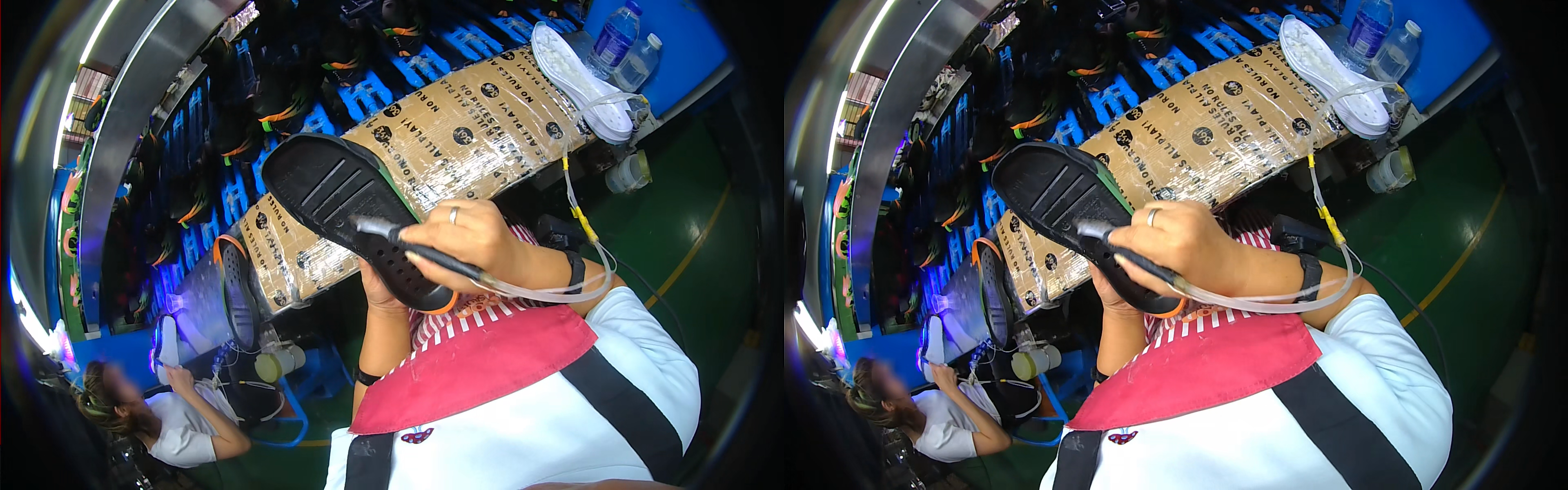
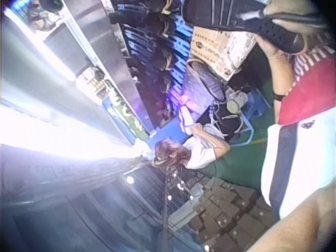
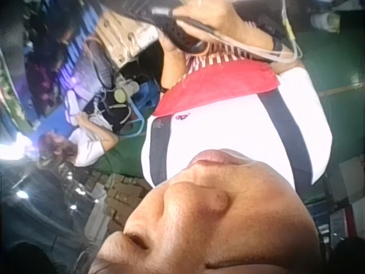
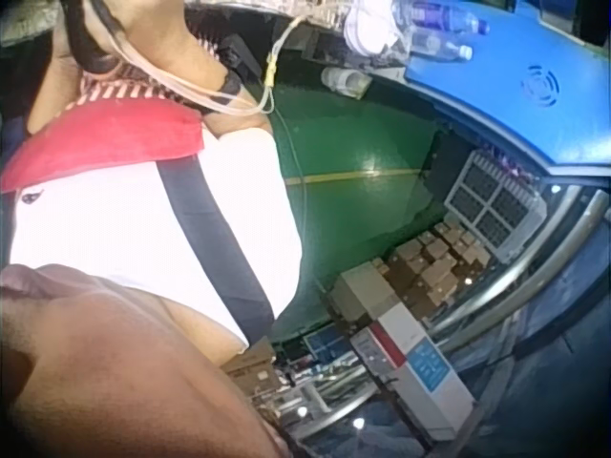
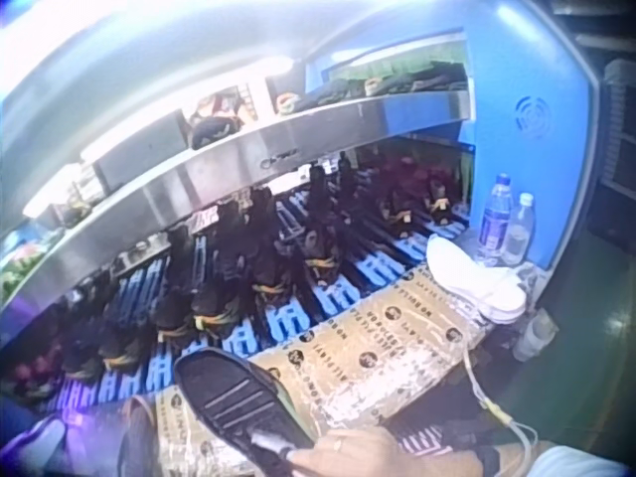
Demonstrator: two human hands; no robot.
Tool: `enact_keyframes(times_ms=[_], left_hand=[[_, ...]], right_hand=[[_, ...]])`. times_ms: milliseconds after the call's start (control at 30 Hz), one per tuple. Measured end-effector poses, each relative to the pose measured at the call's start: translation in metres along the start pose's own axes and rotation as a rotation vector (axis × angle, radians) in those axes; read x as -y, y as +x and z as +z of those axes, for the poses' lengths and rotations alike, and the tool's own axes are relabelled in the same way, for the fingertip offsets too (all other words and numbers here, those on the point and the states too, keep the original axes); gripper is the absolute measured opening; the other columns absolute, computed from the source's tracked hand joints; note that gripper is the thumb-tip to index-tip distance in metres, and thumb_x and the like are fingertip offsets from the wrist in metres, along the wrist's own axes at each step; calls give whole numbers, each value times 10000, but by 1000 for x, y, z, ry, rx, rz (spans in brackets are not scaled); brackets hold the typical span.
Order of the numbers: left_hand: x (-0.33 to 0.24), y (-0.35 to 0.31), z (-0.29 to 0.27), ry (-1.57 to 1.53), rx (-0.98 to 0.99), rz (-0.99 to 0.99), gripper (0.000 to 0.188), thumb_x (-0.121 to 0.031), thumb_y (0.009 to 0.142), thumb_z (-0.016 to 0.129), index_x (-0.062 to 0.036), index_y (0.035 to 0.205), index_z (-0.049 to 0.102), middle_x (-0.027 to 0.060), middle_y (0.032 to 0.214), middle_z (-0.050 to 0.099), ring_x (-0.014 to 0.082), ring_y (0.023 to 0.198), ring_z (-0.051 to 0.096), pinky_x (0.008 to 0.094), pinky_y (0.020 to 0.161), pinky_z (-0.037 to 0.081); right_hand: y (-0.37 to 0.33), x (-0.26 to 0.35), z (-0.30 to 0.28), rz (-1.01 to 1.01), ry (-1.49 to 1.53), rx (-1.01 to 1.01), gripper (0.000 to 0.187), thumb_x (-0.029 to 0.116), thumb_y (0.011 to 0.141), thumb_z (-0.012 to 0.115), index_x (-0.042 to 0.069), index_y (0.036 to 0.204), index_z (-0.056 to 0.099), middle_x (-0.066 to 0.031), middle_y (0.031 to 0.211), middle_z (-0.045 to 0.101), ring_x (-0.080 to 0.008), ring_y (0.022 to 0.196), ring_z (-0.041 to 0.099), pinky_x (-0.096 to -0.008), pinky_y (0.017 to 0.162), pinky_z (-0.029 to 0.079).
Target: The person is applying adhesive or sealant to the edges of shoe soles using a specialized application tool.
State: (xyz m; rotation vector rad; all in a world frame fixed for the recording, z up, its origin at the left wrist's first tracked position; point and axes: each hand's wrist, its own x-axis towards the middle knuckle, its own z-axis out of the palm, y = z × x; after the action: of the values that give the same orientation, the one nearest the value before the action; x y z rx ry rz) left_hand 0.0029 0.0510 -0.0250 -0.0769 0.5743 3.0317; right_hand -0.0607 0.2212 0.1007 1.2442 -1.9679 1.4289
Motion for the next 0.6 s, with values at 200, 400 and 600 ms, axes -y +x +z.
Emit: enact_keyframes(times_ms=[200, 400, 600], left_hand=[[3, 9, 24, 203, 66, 33, 789, -632, 744, 561, -110, 1314, 405, 168, 1270, 482, 335, 1150, 482, 468, 1010, 362], [-3, 3, 6, 66, 38, 25, 652, -569, 803, 553, -104, 1254, 472, 129, 1247, 512, 265, 1109, 526, 439, 964, 421], [13, 3, 27, 119, 3, -1, 682, -563, 797, 562, -76, 1265, 466, 142, 1205, 552, 278, 1058, 571, 431, 939, 448]], right_hand=[[-6, 3, 9, -94, 84, 169, 257, 47, 636, 705, 8, 877, 624, -78, 644, 553, -231, 559, 566, -311, 486, 462], [10, 1, -6, -7, 13, -55, 250, 31, 655, 704, -14, 886, 619, -99, 667, 576, -234, 547, 566, -315, 486, 449], [10, 10, 6, -3, -110, 68, 258, 55, 673, 681, -31, 902, 599, -108, 663, 561, -251, 601, 573, -322, 517, 465]])
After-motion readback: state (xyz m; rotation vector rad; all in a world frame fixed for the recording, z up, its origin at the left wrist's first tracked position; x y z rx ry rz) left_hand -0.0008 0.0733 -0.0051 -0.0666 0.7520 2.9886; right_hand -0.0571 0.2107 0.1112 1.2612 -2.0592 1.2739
